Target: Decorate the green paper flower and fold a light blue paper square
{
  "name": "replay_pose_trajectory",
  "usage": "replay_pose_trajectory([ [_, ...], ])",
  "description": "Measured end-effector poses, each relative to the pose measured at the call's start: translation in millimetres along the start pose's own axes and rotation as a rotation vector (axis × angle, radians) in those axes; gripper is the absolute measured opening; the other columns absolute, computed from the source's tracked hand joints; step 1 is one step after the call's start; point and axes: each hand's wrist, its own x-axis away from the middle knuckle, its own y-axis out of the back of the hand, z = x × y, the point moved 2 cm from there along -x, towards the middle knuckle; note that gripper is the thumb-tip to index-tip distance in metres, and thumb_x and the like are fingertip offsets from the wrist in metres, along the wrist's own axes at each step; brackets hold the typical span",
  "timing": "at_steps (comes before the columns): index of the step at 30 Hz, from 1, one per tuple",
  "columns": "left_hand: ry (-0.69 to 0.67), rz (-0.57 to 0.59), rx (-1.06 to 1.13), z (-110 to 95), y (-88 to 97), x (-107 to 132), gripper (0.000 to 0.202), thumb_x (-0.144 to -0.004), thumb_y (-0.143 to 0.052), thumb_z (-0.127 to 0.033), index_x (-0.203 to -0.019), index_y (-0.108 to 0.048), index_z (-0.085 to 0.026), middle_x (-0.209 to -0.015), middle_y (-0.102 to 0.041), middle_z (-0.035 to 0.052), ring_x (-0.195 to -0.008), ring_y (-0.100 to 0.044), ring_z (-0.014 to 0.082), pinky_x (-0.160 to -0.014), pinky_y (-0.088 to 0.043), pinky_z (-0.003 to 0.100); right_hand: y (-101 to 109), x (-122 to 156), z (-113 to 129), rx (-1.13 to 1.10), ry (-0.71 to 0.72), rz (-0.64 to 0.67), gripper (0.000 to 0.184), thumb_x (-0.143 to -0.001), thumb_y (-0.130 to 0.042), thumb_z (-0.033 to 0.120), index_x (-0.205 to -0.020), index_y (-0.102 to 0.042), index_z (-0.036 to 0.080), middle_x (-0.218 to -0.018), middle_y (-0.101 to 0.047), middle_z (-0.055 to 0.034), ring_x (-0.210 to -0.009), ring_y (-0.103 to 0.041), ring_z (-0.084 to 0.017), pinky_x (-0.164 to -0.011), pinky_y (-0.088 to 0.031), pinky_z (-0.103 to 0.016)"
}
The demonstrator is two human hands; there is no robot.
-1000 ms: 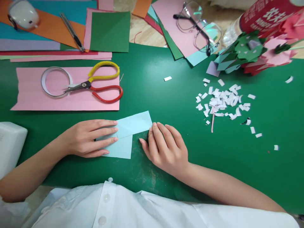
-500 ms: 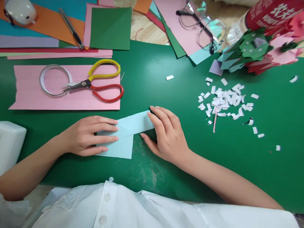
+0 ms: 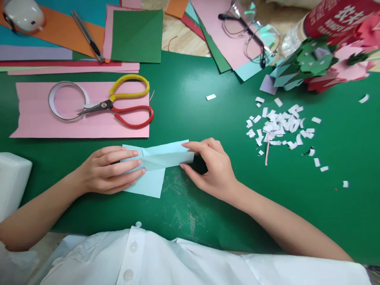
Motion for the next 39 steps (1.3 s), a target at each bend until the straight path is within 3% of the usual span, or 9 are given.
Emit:
replay_pose_trajectory([
  [3, -0.025, -0.153, -0.138, -2.9, 1.8, 0.1, 0.020, -0.076, -0.078, -0.021, -0.092, -0.070, -0.029, -0.097, -0.069, -0.0061, -0.100, -0.067, 0.0115, -0.081, -0.057, 0.025, 0.9, 0.5, 3.5, 0.053, 0.094, -0.007, 0.014, -0.085, -0.065, 0.020, -0.098, -0.062, 0.024, -0.076, -0.069, 0.0001, -0.075, -0.061, -0.017, -0.070, -0.048, -0.031],
  [6, -0.013, -0.187, -0.141, -6.8, 1.3, -1.3, 0.016, -0.080, -0.074, -0.022, -0.090, -0.065, -0.031, -0.105, -0.070, -0.0088, -0.104, -0.067, 0.0096, -0.081, -0.055, 0.024, 1.0, 3.8, 11.0, 0.252, 0.266, -0.048, 0.006, -0.088, -0.061, 0.020, -0.090, -0.065, 0.024, -0.076, -0.071, -0.0005, -0.076, -0.059, -0.018, -0.072, -0.044, -0.034],
  [9, -0.018, -0.119, -0.123, -12.0, -1.5, -4.3, 0.014, -0.089, -0.065, -0.022, -0.100, -0.061, -0.031, -0.114, -0.071, -0.0092, -0.111, -0.065, 0.0086, -0.085, -0.052, 0.025, 0.5, 7.5, 20.0, 0.504, 0.445, -0.104, 0.013, -0.088, -0.060, 0.017, -0.096, -0.069, 0.024, -0.078, -0.072, 0.0015, -0.071, -0.056, -0.015, -0.070, -0.040, -0.032],
  [13, -0.032, 0.085, -0.108, -16.1, -6.9, -5.5, 0.029, -0.093, -0.059, -0.023, -0.122, -0.058, -0.025, -0.124, -0.070, -0.0029, -0.120, -0.063, 0.0122, -0.092, -0.049, 0.026, 0.4, 8.8, 26.5, 0.663, 0.570, -0.118, 0.018, -0.084, -0.066, 0.015, -0.095, -0.070, 0.029, -0.075, -0.071, 0.0073, -0.060, -0.049, -0.011, -0.065, -0.033, -0.030],
  [20, 0.032, 0.252, 0.036, -12.1, -9.4, -4.6, 0.026, -0.096, -0.053, -0.020, -0.120, -0.064, -0.019, -0.132, -0.065, 0.0040, -0.126, -0.060, 0.0189, -0.106, -0.046, 0.033, 1.3, 2.6, 14.7, 0.607, 0.599, -0.221, 0.017, -0.089, -0.057, 0.018, -0.087, -0.072, 0.026, -0.092, -0.075, 0.0045, -0.083, -0.061, -0.012, -0.069, -0.031, -0.031],
  [26, 0.053, 0.278, 0.074, -9.7, -10.2, -5.5, 0.029, -0.097, -0.051, -0.024, -0.122, -0.063, -0.019, -0.134, -0.064, 0.0042, -0.130, -0.056, 0.0184, -0.115, -0.039, 0.033, 9.3, -7.3, -6.5, 0.450, 0.668, -0.024, 0.021, -0.095, -0.048, 0.015, -0.097, -0.066, 0.025, -0.119, -0.072, 0.0052, -0.125, -0.058, -0.012, -0.086, -0.046, -0.029],
  [31, 0.100, 0.338, 0.030, -10.1, -10.3, -2.6, 0.049, -0.099, -0.045, -0.043, -0.138, -0.052, -0.014, -0.148, -0.050, 0.0062, -0.140, -0.046, 0.0203, -0.125, -0.021, 0.035, 9.6, -1.3, 2.2, 0.262, 0.928, 0.039, 0.024, -0.096, -0.043, 0.013, -0.094, -0.066, 0.017, -0.111, -0.074, -0.0052, -0.117, -0.065, -0.014, -0.090, -0.055, -0.027],
  [33, 0.112, 0.365, 0.028, -10.8, -10.4, -2.3, 0.055, -0.098, -0.044, -0.048, -0.142, -0.048, -0.014, -0.152, -0.045, 0.0053, -0.142, -0.042, 0.0207, -0.126, -0.015, 0.036, 6.4, 2.4, 10.8, 0.235, 0.932, 0.094, 0.023, -0.095, -0.045, 0.013, -0.093, -0.068, 0.013, -0.107, -0.075, -0.0084, -0.110, -0.069, -0.017, -0.092, -0.057, -0.029],
  [39, 0.005, 0.303, 0.002, -13.2, -9.7, -1.6, 0.045, -0.098, -0.046, -0.044, -0.132, -0.058, -0.018, -0.145, -0.054, 0.0043, -0.136, -0.049, 0.0195, -0.122, -0.022, 0.036, 2.0, 10.2, 26.4, 0.337, 0.930, 0.088, 0.019, -0.093, -0.053, 0.021, -0.092, -0.070, 0.013, -0.098, -0.076, -0.0077, -0.095, -0.073, -0.022, -0.078, -0.061, -0.031],
])
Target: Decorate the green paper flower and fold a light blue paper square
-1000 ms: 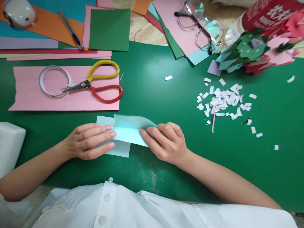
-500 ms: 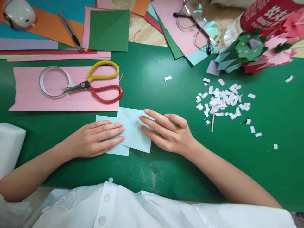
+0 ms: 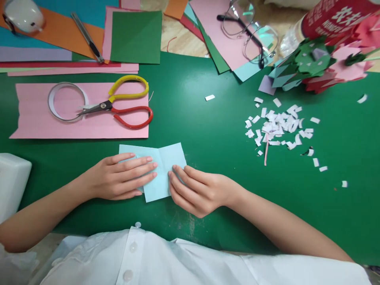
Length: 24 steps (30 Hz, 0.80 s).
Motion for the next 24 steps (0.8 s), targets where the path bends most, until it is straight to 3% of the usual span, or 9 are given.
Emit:
replay_pose_trajectory([
  [3, -0.071, -0.048, 0.003, 0.0, 0.1, 0.7, 0.036, -0.098, -0.049, -0.040, -0.123, -0.064, -0.020, -0.134, -0.064, 0.0032, -0.126, -0.057, 0.0184, -0.115, -0.033, 0.033, 0.9, -0.7, -0.1, 0.042, 0.007, 0.013, 0.018, -0.091, -0.056, 0.024, -0.092, -0.071, 0.014, -0.098, -0.076, -0.0064, -0.093, -0.074, -0.023, -0.075, -0.060, -0.031],
  [5, -0.065, -0.015, 0.025, 1.1, -0.4, 0.4, 0.038, -0.098, -0.048, -0.041, -0.126, -0.063, -0.019, -0.136, -0.063, 0.0043, -0.126, -0.058, 0.0196, -0.113, -0.037, 0.034, 0.6, -0.7, -1.7, 0.035, -0.011, 0.020, 0.018, -0.092, -0.056, 0.025, -0.095, -0.071, 0.016, -0.101, -0.076, -0.0051, -0.093, -0.073, -0.021, -0.074, -0.059, -0.030],
  [8, -0.042, 0.053, 0.068, 2.5, -1.3, -0.4, 0.046, -0.098, -0.046, -0.045, -0.134, -0.057, -0.018, -0.146, -0.054, 0.0065, -0.135, -0.050, 0.0222, -0.117, -0.035, 0.036, -2.1, 1.4, -4.3, -0.023, -0.071, 0.015, 0.020, -0.093, -0.052, 0.020, -0.098, -0.070, 0.016, -0.105, -0.075, -0.0057, -0.096, -0.071, -0.021, -0.075, -0.058, -0.032],
  [11, -0.036, 0.100, 0.120, 2.9, -2.6, -0.9, 0.052, -0.098, -0.045, -0.047, -0.141, -0.050, -0.018, -0.152, -0.046, 0.0075, -0.142, -0.042, 0.0237, -0.121, -0.030, 0.039, -6.0, 5.8, -7.1, -0.131, -0.140, -0.083, 0.019, -0.092, -0.051, 0.015, -0.095, -0.070, 0.014, -0.098, -0.075, -0.0070, -0.094, -0.070, -0.022, -0.073, -0.056, -0.034],
  [13, -0.034, 0.121, 0.150, 3.0, -3.4, -1.3, 0.055, -0.097, -0.045, -0.049, -0.142, -0.049, -0.018, -0.154, -0.043, 0.0077, -0.144, -0.039, 0.0241, -0.122, -0.028, 0.040, -8.5, 8.0, -10.6, -0.215, -0.211, -0.132, 0.016, -0.092, -0.053, 0.013, -0.095, -0.068, 0.015, -0.094, -0.075, -0.0063, -0.091, -0.069, -0.021, -0.069, -0.054, -0.034],
  [17, -0.024, 0.129, 0.174, 3.7, -3.2, -2.5, 0.056, -0.097, -0.045, -0.049, -0.140, -0.050, -0.014, -0.153, -0.044, 0.0100, -0.144, -0.039, 0.0244, -0.121, -0.030, 0.041, -10.9, 6.7, -22.6, -0.389, -0.401, -0.107, 0.005, -0.092, -0.059, 0.019, -0.093, -0.064, 0.020, -0.082, -0.073, -0.0032, -0.080, -0.066, -0.016, -0.067, -0.052, -0.030],
  [21, -0.003, 0.048, 0.154, 3.6, -1.0, -2.6, 0.047, -0.096, -0.050, -0.042, -0.131, -0.056, -0.012, -0.145, -0.053, 0.0127, -0.136, -0.049, 0.0245, -0.114, -0.039, 0.039, -11.7, 3.1, -32.6, -0.560, -0.574, -0.076, 0.008, -0.090, -0.065, 0.022, -0.084, -0.061, 0.019, -0.072, -0.069, -0.0017, -0.069, -0.063, -0.012, -0.066, -0.050, -0.026],
  [24, 0.070, -0.093, 0.100, 3.9, 1.1, -0.8, 0.025, -0.092, -0.055, -0.034, -0.103, -0.067, -0.015, -0.119, -0.070, 0.0103, -0.115, -0.063, 0.0242, -0.100, -0.048, 0.038, -13.5, 1.6, -35.7, -0.556, -0.706, -0.051, 0.014, -0.090, -0.064, 0.023, -0.078, -0.059, 0.019, -0.067, -0.065, -0.0006, -0.060, -0.057, -0.010, -0.057, -0.044, -0.023],
])
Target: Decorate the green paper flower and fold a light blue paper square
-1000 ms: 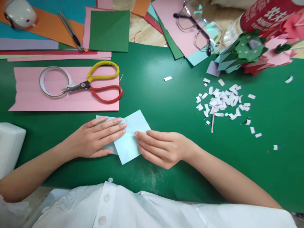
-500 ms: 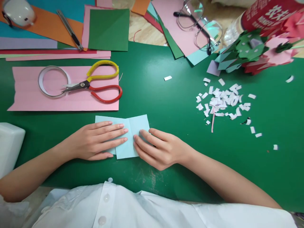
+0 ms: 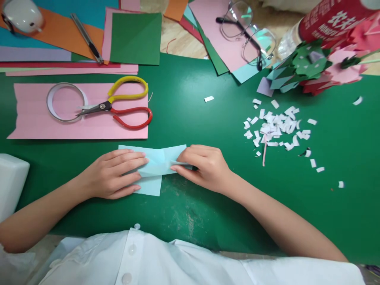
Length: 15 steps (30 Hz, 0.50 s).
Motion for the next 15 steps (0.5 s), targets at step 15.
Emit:
replay_pose_trajectory([
  [15, 0.001, 0.129, 0.031, -22.9, -11.4, -8.1, 0.053, -0.097, -0.047, -0.038, -0.141, -0.047, -0.008, -0.151, -0.046, 0.0120, -0.141, -0.043, 0.0257, -0.117, -0.039, 0.039, -0.8, -15.2, 0.4, 0.100, -0.222, 0.026, 0.017, -0.090, -0.063, 0.029, -0.076, -0.064, 0.019, -0.061, -0.062, 0.0032, -0.046, -0.045, -0.006, -0.048, -0.034, -0.021],
])
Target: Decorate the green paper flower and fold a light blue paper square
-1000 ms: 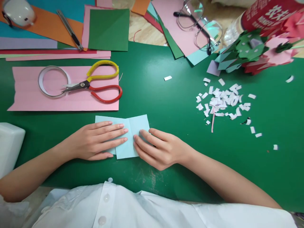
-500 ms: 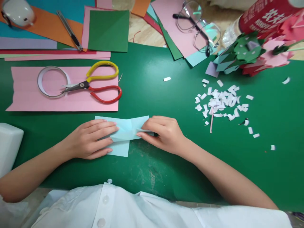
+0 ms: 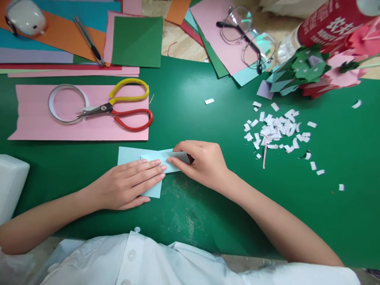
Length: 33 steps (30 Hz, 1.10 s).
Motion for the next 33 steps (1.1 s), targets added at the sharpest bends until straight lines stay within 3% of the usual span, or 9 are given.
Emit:
replay_pose_trajectory([
  [9, 0.022, 0.024, 0.033, 2.3, -1.4, 1.0, 0.056, -0.098, -0.046, -0.038, -0.143, -0.043, -0.005, -0.152, -0.043, 0.0152, -0.143, -0.039, 0.0273, -0.118, -0.038, 0.041, -0.7, 2.2, 2.2, 0.071, -0.029, -0.103, 0.010, -0.088, -0.063, 0.027, -0.085, -0.064, 0.018, -0.052, -0.051, 0.0068, -0.043, -0.044, -0.005, -0.046, -0.034, -0.020],
  [21, 0.061, 0.035, 0.084, 2.7, -2.2, 1.4, 0.058, -0.096, -0.050, -0.038, -0.145, -0.041, -0.007, -0.155, -0.040, 0.0153, -0.144, -0.038, 0.0292, -0.116, -0.039, 0.043, -4.1, 3.4, 4.4, 0.116, 0.003, -0.135, 0.007, -0.089, -0.063, 0.024, -0.084, -0.063, 0.020, -0.054, -0.053, 0.0063, -0.044, -0.042, -0.006, -0.046, -0.034, -0.021],
  [29, 0.095, 0.038, 0.080, 0.8, -4.6, 1.4, 0.057, -0.094, -0.052, -0.041, -0.141, -0.046, -0.011, -0.156, -0.038, 0.0145, -0.143, -0.040, 0.0294, -0.113, -0.041, 0.041, -8.6, 7.2, 2.7, 0.264, 0.050, -0.177, 0.010, -0.091, -0.059, 0.027, -0.088, -0.063, 0.019, -0.066, -0.058, 0.0010, -0.058, -0.050, -0.011, -0.056, -0.040, -0.024],
  [33, 0.122, 0.033, 0.055, -0.8, -6.0, 0.9, 0.057, -0.094, -0.052, -0.045, -0.141, -0.046, -0.014, -0.156, -0.038, 0.0128, -0.141, -0.042, 0.0292, -0.111, -0.043, 0.041, -8.1, 10.0, 3.8, 0.410, 0.090, -0.231, 0.010, -0.089, -0.062, 0.028, -0.091, -0.066, 0.018, -0.086, -0.065, -0.0062, -0.072, -0.054, -0.015, -0.064, -0.045, -0.028],
])
